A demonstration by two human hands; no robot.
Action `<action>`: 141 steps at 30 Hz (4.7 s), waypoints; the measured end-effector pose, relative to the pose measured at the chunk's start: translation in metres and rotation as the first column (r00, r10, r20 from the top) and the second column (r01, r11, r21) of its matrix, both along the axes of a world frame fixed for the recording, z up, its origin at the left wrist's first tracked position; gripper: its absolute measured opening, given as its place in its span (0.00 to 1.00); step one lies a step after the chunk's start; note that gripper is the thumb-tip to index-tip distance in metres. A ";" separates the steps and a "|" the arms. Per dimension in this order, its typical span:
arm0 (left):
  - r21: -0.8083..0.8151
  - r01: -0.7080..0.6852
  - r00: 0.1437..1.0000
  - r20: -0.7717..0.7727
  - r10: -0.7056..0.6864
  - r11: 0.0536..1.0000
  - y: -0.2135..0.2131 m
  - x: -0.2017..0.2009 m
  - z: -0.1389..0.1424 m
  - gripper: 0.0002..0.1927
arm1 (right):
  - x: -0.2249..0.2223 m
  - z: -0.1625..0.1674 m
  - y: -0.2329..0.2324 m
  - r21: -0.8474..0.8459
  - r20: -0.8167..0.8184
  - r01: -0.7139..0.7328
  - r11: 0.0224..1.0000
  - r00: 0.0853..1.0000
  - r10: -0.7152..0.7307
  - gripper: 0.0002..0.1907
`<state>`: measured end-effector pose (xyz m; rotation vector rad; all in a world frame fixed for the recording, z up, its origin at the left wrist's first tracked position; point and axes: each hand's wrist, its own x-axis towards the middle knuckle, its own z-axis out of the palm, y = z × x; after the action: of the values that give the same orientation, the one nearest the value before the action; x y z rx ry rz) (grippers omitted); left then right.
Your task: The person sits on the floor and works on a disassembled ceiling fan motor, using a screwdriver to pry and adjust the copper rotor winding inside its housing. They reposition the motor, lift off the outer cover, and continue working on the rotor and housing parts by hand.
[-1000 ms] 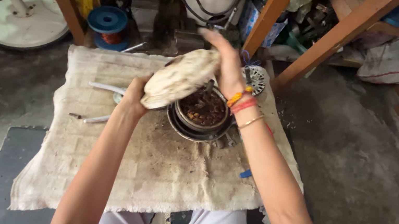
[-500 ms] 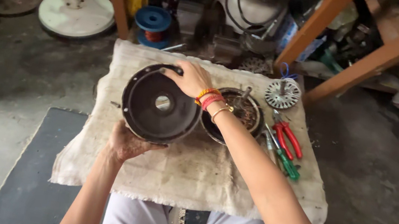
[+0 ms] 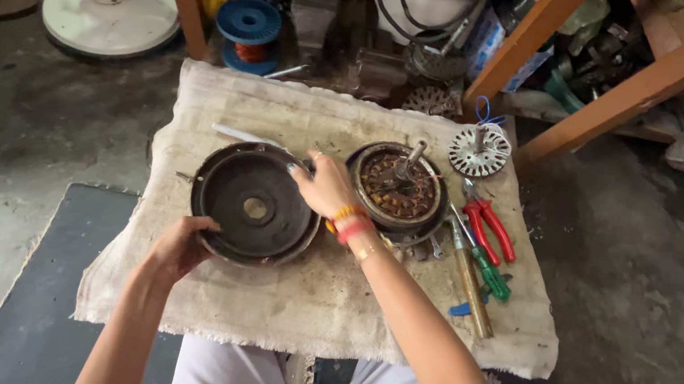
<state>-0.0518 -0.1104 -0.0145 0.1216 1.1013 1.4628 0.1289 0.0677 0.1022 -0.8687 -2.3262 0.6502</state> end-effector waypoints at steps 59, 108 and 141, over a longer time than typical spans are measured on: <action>-0.327 0.133 0.272 -0.896 -0.352 0.936 0.210 0.111 0.042 0.32 | 0.145 -0.051 0.078 -0.274 -0.379 -0.116 0.955 0.925 0.003 0.08; -0.040 0.091 0.740 -0.665 -0.095 0.995 0.165 0.147 0.016 0.38 | 0.134 -0.039 0.095 -0.373 -0.337 -0.081 0.924 0.940 -0.053 0.10; 0.140 -0.053 0.300 -0.942 0.150 0.989 0.185 0.129 0.029 0.17 | 0.135 -0.008 0.099 -0.418 -0.280 -0.237 0.877 0.952 0.124 0.12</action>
<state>0.0773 0.0749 0.0148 1.1656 2.0451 1.5270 0.2643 0.1670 0.0941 -0.7112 -2.0755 1.3370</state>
